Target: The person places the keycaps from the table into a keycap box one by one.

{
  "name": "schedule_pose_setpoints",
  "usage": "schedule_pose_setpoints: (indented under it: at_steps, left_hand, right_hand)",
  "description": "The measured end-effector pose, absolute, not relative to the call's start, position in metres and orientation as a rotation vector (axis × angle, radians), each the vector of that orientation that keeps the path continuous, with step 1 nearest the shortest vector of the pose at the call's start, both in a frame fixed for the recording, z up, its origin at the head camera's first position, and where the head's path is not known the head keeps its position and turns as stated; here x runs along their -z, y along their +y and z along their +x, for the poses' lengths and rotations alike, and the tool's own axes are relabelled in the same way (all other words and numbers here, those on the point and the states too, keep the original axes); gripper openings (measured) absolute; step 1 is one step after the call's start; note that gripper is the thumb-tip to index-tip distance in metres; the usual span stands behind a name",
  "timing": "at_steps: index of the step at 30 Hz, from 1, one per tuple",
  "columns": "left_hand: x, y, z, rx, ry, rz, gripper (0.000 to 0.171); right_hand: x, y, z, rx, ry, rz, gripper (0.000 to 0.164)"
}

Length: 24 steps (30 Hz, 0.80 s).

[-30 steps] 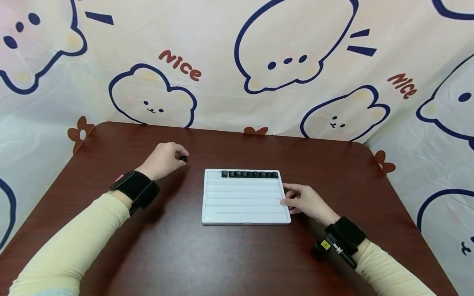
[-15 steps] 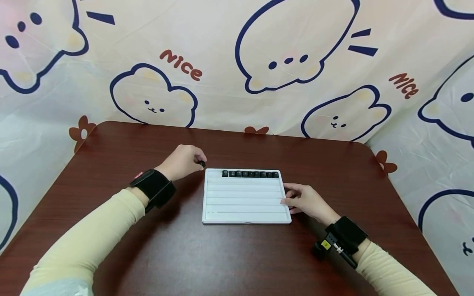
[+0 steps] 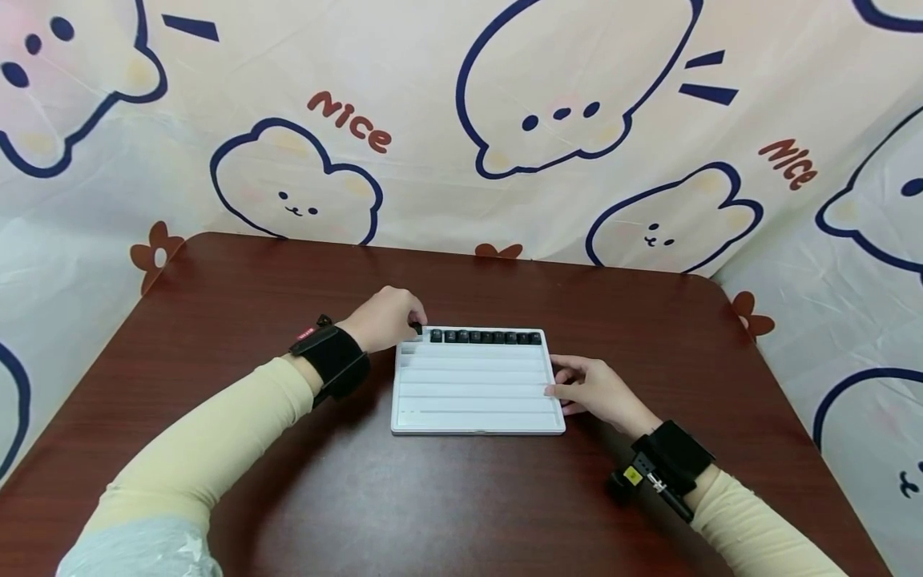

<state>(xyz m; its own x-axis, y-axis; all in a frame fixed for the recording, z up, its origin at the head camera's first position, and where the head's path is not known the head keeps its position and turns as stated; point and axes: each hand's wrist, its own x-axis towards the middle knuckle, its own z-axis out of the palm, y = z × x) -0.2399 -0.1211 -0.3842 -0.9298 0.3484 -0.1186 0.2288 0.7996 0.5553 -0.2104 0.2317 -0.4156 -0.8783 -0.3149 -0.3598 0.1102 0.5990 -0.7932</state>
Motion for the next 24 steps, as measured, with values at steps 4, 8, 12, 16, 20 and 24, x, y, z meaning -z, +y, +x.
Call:
schedule_pose_setpoints:
  at_steps: [4,8,12,16,20,24]
  left_hand:
    - [0.386,-0.117,-0.24,-0.772,2.776,0.48,0.017]
    - [0.387,-0.114,-0.24,-0.745,2.782,0.485,0.017]
    - [0.388,-0.112,-0.24,-0.742,2.779,0.486,0.015]
    - [0.39,-0.11,-0.24,-0.73,2.787,0.494,0.013]
    - [0.391,-0.11,-0.24,-0.732,2.791,0.503,0.013]
    - [0.393,-0.11,-0.24,-0.746,2.797,0.485,0.012]
  right_hand:
    - [0.416,0.231,-0.21,1.221,2.359,-0.159,0.064]
    - [0.416,0.23,-0.21,1.225,2.358,-0.16,0.064]
    - [0.416,0.23,-0.21,1.222,2.356,-0.161,0.063]
    - [0.415,0.23,-0.209,1.221,2.357,-0.16,0.063]
    - [0.415,0.229,-0.209,1.222,2.357,-0.162,0.063]
    - [0.415,0.23,-0.209,1.223,2.357,-0.163,0.063]
